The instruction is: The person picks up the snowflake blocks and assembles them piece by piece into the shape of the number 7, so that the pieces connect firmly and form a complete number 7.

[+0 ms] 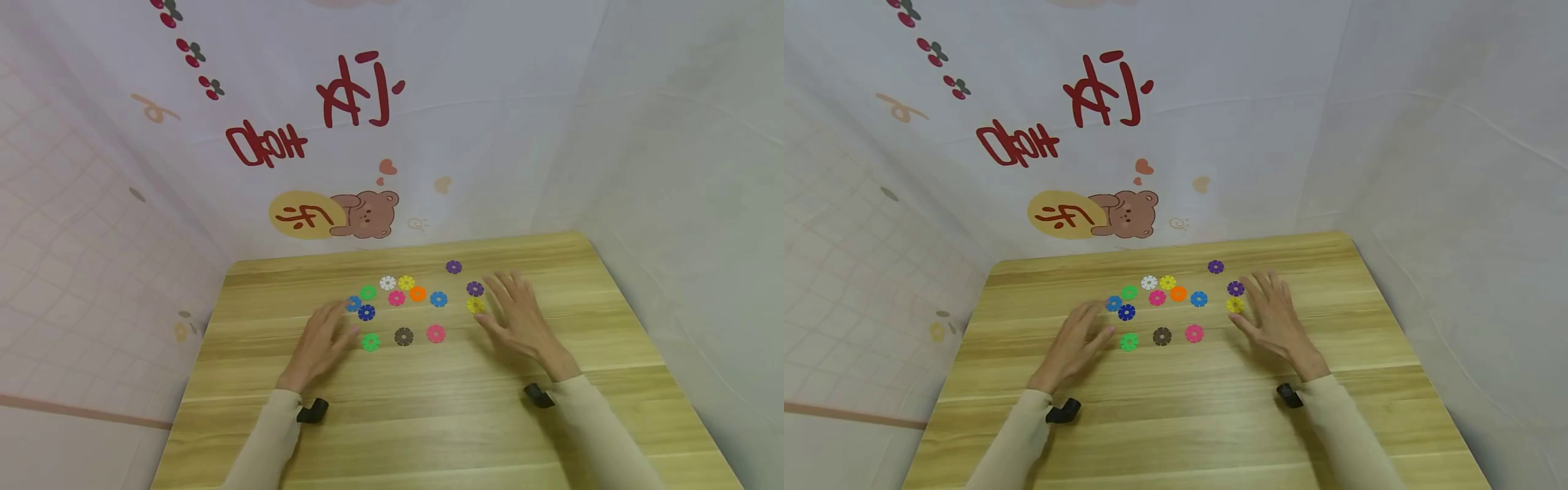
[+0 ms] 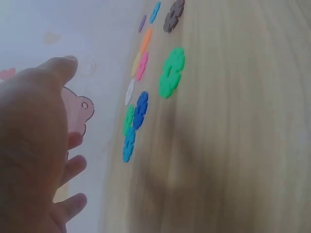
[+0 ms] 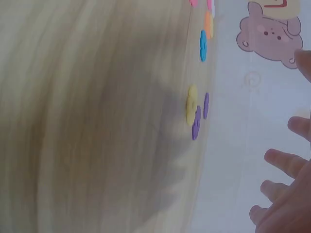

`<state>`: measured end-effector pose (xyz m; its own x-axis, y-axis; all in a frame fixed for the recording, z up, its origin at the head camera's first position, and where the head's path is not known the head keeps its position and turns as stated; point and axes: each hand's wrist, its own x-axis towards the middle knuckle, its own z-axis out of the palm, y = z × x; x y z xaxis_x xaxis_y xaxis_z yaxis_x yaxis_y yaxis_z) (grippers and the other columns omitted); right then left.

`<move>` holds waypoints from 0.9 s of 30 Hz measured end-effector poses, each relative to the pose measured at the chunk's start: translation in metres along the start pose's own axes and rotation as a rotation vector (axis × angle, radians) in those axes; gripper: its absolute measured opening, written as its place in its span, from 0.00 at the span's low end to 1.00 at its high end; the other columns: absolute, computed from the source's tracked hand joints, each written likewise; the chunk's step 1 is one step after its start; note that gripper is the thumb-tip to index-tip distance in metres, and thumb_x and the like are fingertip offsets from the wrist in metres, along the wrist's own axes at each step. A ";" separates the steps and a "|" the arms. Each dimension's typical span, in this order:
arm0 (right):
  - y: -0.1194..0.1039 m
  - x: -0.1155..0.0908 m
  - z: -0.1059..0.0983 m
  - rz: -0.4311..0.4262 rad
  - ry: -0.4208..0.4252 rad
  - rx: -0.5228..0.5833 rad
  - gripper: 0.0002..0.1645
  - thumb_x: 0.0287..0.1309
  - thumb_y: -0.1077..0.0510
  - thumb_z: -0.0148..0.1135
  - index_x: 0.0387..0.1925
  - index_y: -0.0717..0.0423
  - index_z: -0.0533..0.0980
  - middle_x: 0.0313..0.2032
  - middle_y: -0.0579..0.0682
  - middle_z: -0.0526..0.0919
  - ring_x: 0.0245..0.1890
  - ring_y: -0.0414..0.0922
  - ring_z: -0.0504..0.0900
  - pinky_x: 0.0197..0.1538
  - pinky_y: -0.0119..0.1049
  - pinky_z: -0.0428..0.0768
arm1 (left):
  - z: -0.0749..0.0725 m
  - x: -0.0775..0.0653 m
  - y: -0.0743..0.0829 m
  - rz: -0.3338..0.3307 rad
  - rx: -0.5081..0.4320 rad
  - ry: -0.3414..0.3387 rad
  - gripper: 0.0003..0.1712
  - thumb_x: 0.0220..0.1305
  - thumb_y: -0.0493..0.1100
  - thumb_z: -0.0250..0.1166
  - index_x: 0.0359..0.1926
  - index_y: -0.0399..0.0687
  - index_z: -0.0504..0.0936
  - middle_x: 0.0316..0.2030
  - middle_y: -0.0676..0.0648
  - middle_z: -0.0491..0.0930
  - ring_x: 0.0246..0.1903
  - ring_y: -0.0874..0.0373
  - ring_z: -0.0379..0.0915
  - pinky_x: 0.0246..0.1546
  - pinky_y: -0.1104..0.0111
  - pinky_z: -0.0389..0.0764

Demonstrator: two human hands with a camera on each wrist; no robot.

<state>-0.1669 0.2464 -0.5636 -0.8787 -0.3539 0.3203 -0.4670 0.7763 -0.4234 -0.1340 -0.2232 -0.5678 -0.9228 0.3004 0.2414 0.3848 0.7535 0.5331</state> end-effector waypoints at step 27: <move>-0.038 0.015 0.030 -0.029 -0.063 0.112 0.45 0.72 0.46 0.75 0.81 0.61 0.71 0.80 0.70 0.72 0.85 0.74 0.62 0.87 0.77 0.59 | 0.037 -0.007 0.017 -0.036 0.014 -0.070 0.25 0.75 0.50 0.78 0.63 0.39 0.90 0.63 0.41 0.89 0.63 0.41 0.84 0.72 0.42 0.82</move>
<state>-0.1650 0.1965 -0.5680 -0.8677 -0.4100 0.2811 -0.4970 0.7037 -0.5078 -0.1218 -0.1906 -0.5906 -0.9354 0.3128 0.1647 0.3514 0.7727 0.5286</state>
